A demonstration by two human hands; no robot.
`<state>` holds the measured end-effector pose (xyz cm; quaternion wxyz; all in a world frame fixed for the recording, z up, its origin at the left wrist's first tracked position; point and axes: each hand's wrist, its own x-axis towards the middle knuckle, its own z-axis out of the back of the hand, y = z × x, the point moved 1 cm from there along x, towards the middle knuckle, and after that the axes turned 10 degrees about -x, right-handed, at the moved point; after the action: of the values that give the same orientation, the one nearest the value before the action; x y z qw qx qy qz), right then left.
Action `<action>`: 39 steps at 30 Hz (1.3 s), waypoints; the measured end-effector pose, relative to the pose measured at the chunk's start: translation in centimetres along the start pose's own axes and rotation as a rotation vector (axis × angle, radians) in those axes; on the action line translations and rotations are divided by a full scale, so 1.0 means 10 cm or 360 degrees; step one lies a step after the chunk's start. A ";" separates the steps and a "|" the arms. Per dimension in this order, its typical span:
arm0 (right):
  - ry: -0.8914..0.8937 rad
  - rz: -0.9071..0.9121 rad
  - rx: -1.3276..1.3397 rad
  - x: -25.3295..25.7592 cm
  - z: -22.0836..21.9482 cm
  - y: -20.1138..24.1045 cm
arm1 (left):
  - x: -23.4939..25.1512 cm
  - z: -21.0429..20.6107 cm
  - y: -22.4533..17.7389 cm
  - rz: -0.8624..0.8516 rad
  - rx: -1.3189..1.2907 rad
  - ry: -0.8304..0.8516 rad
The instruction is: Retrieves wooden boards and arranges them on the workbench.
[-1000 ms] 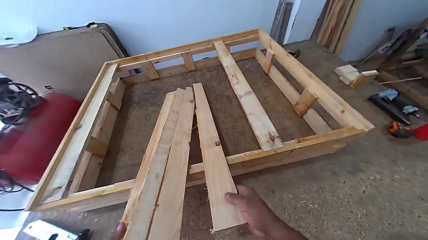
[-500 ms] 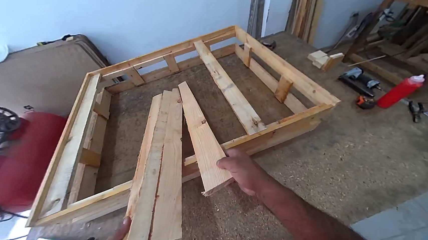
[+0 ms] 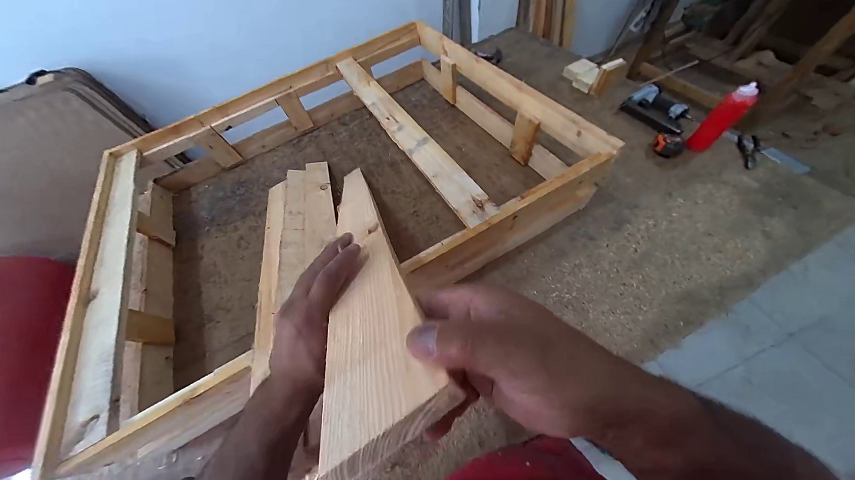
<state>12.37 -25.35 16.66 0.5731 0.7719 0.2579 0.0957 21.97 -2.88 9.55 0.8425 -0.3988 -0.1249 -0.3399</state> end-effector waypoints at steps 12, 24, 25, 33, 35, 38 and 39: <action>-0.0304 0.0339 0.0031 -0.15 -0.04 -0.22 | 0.14 -0.15 -0.09 -0.0010 -0.0032 -0.0012; -0.1042 0.0103 -0.0013 -0.06 0.70 -0.89 | -0.67 0.02 0.18 0.0891 0.0526 0.1332; -0.1066 0.0047 -0.0110 -0.01 0.84 -1.01 | -0.75 0.03 0.18 0.0900 0.0560 0.1401; -0.1348 -0.0432 -0.0886 0.06 1.03 -1.57 | -1.04 -0.10 -0.07 0.0530 0.0848 0.1004; -0.1490 -0.0219 -0.1275 -0.06 0.91 -1.46 | -1.04 0.04 -0.10 0.0102 0.0825 0.0443; -0.1636 0.0296 -0.1591 -0.14 0.65 -1.25 | -0.79 0.36 -0.34 -0.0243 0.0700 -0.0156; -0.1644 0.0494 -0.1661 -0.13 0.56 -1.19 | -0.70 0.44 -0.46 -0.0347 0.0656 -0.0334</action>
<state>10.27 -28.22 3.87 0.8928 0.3742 -0.2345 -0.0892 13.95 1.73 11.74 0.8468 -0.2358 -0.3207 -0.3528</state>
